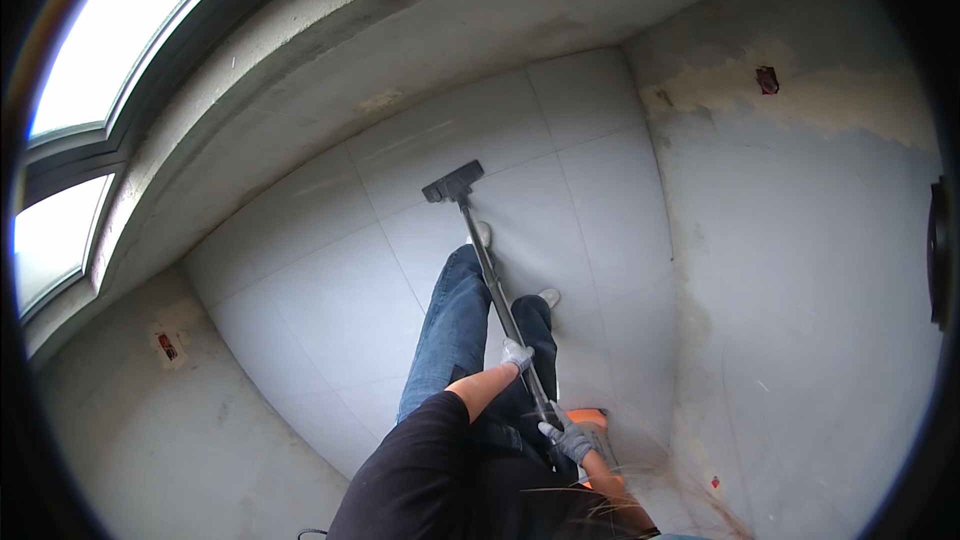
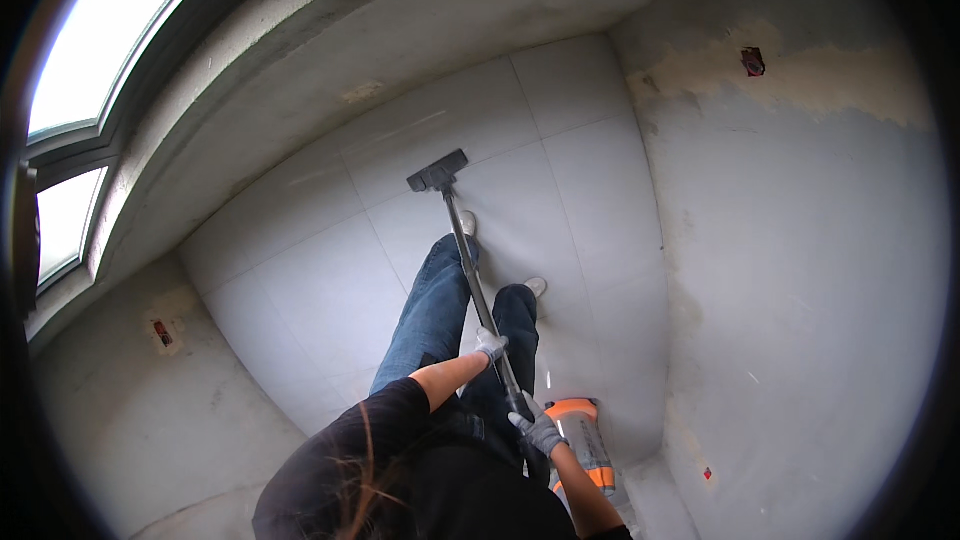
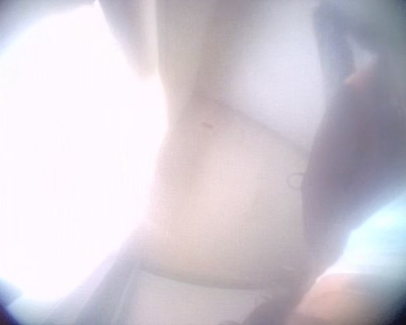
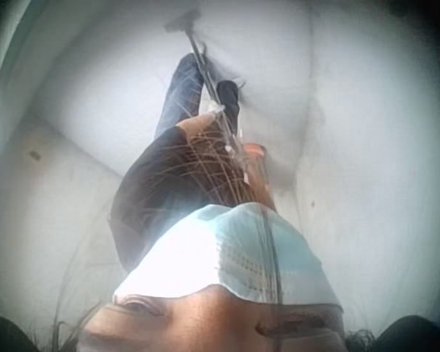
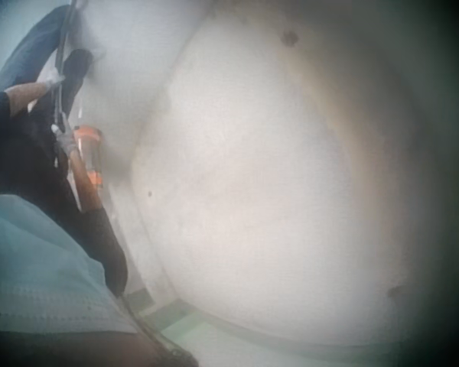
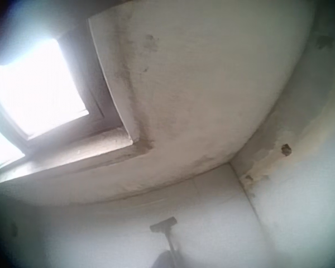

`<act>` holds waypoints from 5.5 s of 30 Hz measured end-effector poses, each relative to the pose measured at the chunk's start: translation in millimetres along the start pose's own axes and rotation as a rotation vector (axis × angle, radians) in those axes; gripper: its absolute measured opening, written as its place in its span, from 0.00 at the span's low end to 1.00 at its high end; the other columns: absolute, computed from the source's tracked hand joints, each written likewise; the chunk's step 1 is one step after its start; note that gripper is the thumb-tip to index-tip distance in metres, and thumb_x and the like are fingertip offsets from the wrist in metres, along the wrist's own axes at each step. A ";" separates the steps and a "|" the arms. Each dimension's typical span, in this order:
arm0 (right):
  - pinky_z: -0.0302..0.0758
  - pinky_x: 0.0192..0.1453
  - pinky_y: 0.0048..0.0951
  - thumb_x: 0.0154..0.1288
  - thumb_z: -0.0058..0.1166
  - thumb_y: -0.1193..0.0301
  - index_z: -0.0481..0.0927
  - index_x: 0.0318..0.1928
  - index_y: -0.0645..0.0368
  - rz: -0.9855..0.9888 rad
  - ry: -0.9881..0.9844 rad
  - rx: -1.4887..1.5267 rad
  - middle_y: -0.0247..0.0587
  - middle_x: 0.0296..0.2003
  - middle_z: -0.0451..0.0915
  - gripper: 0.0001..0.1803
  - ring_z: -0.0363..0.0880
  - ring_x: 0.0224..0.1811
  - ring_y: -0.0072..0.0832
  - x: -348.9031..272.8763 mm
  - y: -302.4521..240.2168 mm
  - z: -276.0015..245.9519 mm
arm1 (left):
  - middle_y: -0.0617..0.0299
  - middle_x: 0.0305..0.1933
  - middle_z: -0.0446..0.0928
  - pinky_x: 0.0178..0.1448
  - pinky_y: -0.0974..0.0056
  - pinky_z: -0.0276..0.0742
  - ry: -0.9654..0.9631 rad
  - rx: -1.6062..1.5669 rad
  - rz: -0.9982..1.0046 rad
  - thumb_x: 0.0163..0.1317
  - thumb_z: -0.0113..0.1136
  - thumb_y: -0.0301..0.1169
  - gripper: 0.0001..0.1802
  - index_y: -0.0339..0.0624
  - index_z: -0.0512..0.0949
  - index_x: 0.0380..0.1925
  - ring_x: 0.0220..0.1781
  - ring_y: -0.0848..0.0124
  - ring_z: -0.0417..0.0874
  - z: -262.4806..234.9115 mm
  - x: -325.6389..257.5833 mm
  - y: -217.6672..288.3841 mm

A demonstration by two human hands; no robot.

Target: The person vacuums a tiled floor in an empty room using a canister vacuum with a long wand and floor head. They move the vacuum head back and forth across the floor, covering different areas and occasionally repositioning the vacuum unit.

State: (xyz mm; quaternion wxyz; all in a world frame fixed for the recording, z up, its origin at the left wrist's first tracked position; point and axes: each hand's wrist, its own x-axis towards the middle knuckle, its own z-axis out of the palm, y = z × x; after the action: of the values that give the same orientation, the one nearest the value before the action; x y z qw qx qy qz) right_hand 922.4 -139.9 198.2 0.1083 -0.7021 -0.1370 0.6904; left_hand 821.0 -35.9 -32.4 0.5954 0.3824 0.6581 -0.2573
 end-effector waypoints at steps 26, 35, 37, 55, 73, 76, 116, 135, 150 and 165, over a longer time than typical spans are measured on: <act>0.71 0.18 0.28 0.58 0.62 0.67 0.67 0.61 0.46 0.135 0.256 0.671 0.32 0.24 0.73 0.31 0.70 0.15 0.23 -27.1 193.0 170.7 | 0.33 0.55 0.73 0.63 0.59 0.70 -0.296 0.634 0.209 0.63 0.50 0.47 0.44 0.23 0.45 0.66 0.60 0.52 0.75 75.5 22.5 -164.4; 0.69 0.15 0.28 0.59 0.62 0.66 0.63 0.68 0.38 0.044 0.373 0.577 0.36 0.27 0.78 0.37 0.66 0.10 0.22 52.6 65.1 156.0 | 0.43 0.35 0.75 0.44 0.55 0.76 0.118 0.126 0.516 0.53 0.62 0.42 0.25 0.26 0.73 0.33 0.37 0.52 0.80 -28.4 131.3 -74.7; 0.78 0.28 0.34 0.59 0.62 0.63 0.66 0.66 0.40 0.007 0.400 0.494 0.41 0.38 0.82 0.34 0.79 0.21 0.32 94.7 35.1 132.0 | 0.49 0.26 0.81 0.32 0.55 0.82 0.018 -0.093 0.317 0.55 0.60 0.38 0.17 0.33 0.78 0.20 0.25 0.58 0.84 -54.9 154.9 -23.7; 0.75 0.55 0.32 0.57 0.62 0.61 0.64 0.64 0.51 0.158 0.564 0.680 0.45 0.50 0.78 0.35 0.79 0.52 0.35 -93.9 173.3 248.3 | 0.43 0.54 0.71 0.60 0.55 0.71 -0.264 0.272 0.277 0.49 0.71 0.36 0.42 0.33 0.56 0.59 0.55 0.51 0.74 101.4 -1.6 -238.7; 0.76 0.52 0.37 0.57 0.53 0.40 0.67 0.64 0.45 -0.058 0.797 0.640 0.45 0.42 0.83 0.39 0.82 0.46 0.39 124.2 126.1 52.3 | 0.59 0.24 0.75 0.28 0.62 0.79 -0.316 0.154 0.340 0.59 0.63 0.32 0.10 0.40 0.75 0.36 0.22 0.66 0.78 82.3 187.0 31.7; 0.77 0.41 0.28 0.60 0.60 0.54 0.70 0.61 0.47 0.020 0.764 0.958 0.39 0.37 0.82 0.30 0.80 0.33 0.27 43.7 199.4 118.6 | 0.61 0.30 0.74 0.30 0.62 0.78 -0.295 0.530 0.517 0.59 0.64 0.36 0.18 0.36 0.70 0.40 0.28 0.67 0.77 142.0 174.7 -83.2; 0.74 0.54 0.43 0.59 0.55 0.50 0.69 0.61 0.43 -0.010 0.749 0.183 0.50 0.45 0.80 0.31 0.80 0.49 0.44 59.8 338.8 -410.4 | 0.54 0.25 0.75 0.29 0.56 0.84 -0.265 -0.379 0.319 0.57 0.60 0.23 0.09 0.37 0.71 0.36 0.25 0.59 0.81 483.7 123.2 291.3; 0.75 0.53 0.43 0.58 0.56 0.48 0.65 0.63 0.46 0.168 0.751 0.367 0.51 0.47 0.80 0.35 0.79 0.49 0.46 -108.2 636.8 -314.9 | 0.54 0.29 0.75 0.19 0.62 0.78 -0.321 0.101 0.176 0.58 0.65 0.34 0.25 0.34 0.61 0.44 0.22 0.64 0.81 718.6 48.6 51.9; 0.76 0.51 0.37 0.56 0.64 0.57 0.68 0.60 0.53 0.347 0.631 0.894 0.47 0.44 0.80 0.33 0.80 0.46 0.38 -246.7 713.7 -126.5 | 0.48 0.38 0.70 0.35 0.54 0.79 -0.212 0.645 0.347 0.48 0.71 0.37 0.37 0.33 0.55 0.47 0.32 0.58 0.77 758.6 -15.4 -209.9; 0.75 0.19 0.33 0.56 0.65 0.57 0.70 0.45 0.55 -0.132 0.204 1.916 0.39 0.21 0.75 0.24 0.75 0.16 0.30 -137.3 532.4 -109.4 | 0.44 0.36 0.77 0.41 0.55 0.77 -0.173 0.827 0.384 0.53 0.61 0.34 0.23 0.32 0.64 0.43 0.39 0.58 0.81 659.3 43.1 -41.0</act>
State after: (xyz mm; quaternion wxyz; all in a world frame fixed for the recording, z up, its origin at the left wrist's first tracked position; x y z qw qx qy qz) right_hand 1053.3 -682.7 148.1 0.6850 -0.3635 0.4553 0.4375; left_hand 1174.8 -574.5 -184.0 0.4824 0.6800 0.3652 -0.4141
